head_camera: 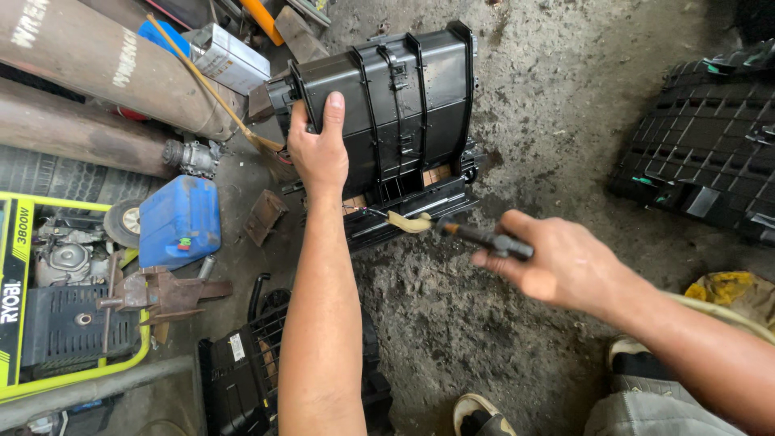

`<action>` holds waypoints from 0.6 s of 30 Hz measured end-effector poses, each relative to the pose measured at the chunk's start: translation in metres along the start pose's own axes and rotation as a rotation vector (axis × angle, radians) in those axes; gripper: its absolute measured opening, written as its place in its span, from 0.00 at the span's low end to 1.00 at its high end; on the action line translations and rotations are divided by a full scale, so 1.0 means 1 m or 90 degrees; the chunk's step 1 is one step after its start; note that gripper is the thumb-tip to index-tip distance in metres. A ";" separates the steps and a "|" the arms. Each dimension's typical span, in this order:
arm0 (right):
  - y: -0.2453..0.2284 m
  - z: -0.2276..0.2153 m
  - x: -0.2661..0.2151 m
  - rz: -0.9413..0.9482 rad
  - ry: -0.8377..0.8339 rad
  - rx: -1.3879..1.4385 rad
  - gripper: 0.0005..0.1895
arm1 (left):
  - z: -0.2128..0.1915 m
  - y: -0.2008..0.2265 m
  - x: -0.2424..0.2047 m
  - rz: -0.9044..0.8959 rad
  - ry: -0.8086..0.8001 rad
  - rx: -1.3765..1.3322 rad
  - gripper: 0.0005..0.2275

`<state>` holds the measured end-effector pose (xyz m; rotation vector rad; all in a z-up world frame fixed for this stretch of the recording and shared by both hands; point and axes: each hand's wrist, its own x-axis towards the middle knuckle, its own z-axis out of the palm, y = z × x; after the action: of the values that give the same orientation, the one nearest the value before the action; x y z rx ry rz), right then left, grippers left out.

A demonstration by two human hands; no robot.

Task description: The person uses a handheld air blower to clean dust and debris from the interior and exterior surfaces of two disassembled black plastic automotive components. The person rotates and repositions the parts to access different areas while directing the air stream.

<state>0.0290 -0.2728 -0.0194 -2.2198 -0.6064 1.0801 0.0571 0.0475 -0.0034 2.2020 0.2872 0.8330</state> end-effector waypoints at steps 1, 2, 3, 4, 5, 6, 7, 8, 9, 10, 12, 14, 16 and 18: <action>-0.003 0.001 -0.002 -0.003 -0.014 0.010 0.27 | 0.001 0.002 0.000 -0.009 0.001 0.020 0.18; -0.005 0.002 -0.005 -0.025 -0.022 0.019 0.27 | 0.003 0.004 -0.001 -0.019 0.003 0.040 0.18; -0.007 0.002 -0.008 -0.046 -0.029 0.027 0.27 | 0.004 0.006 -0.001 -0.029 0.004 0.061 0.18; -0.009 0.003 -0.010 -0.068 -0.036 0.035 0.27 | 0.005 0.008 -0.002 -0.024 -0.002 0.056 0.18; -0.010 0.004 -0.012 -0.070 -0.032 0.028 0.28 | 0.006 0.010 -0.003 -0.018 -0.007 0.051 0.18; -0.012 0.005 -0.014 -0.073 -0.027 0.021 0.28 | 0.007 0.012 -0.004 -0.012 -0.013 0.047 0.19; -0.013 0.005 -0.016 -0.075 -0.022 0.014 0.29 | 0.008 0.013 -0.005 -0.011 -0.016 0.047 0.19; -0.013 0.003 -0.017 -0.062 -0.004 0.043 0.26 | 0.009 0.015 -0.006 -0.011 -0.020 0.047 0.18; -0.012 0.000 -0.018 -0.049 0.013 0.072 0.24 | 0.010 0.016 -0.007 -0.010 -0.023 0.047 0.18; -0.010 -0.003 -0.019 -0.035 0.030 0.101 0.22 | 0.012 0.017 -0.007 -0.003 -0.023 0.051 0.18; -0.003 -0.010 -0.024 -0.047 0.131 0.183 0.22 | 0.014 0.019 -0.008 0.009 -0.025 0.058 0.18; 0.005 -0.016 -0.028 -0.095 0.224 0.208 0.22 | 0.017 0.021 -0.009 0.022 -0.031 0.047 0.18; 0.012 -0.022 -0.031 -0.181 0.312 0.173 0.24 | 0.022 0.023 -0.009 0.019 -0.035 0.042 0.18; 0.014 -0.021 -0.033 -0.132 0.311 0.180 0.24 | 0.027 0.025 -0.008 0.000 -0.037 0.044 0.18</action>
<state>0.0294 -0.3099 0.0001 -2.0119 -0.4248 0.4570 0.0672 0.0113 -0.0026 2.2856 0.2918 0.7680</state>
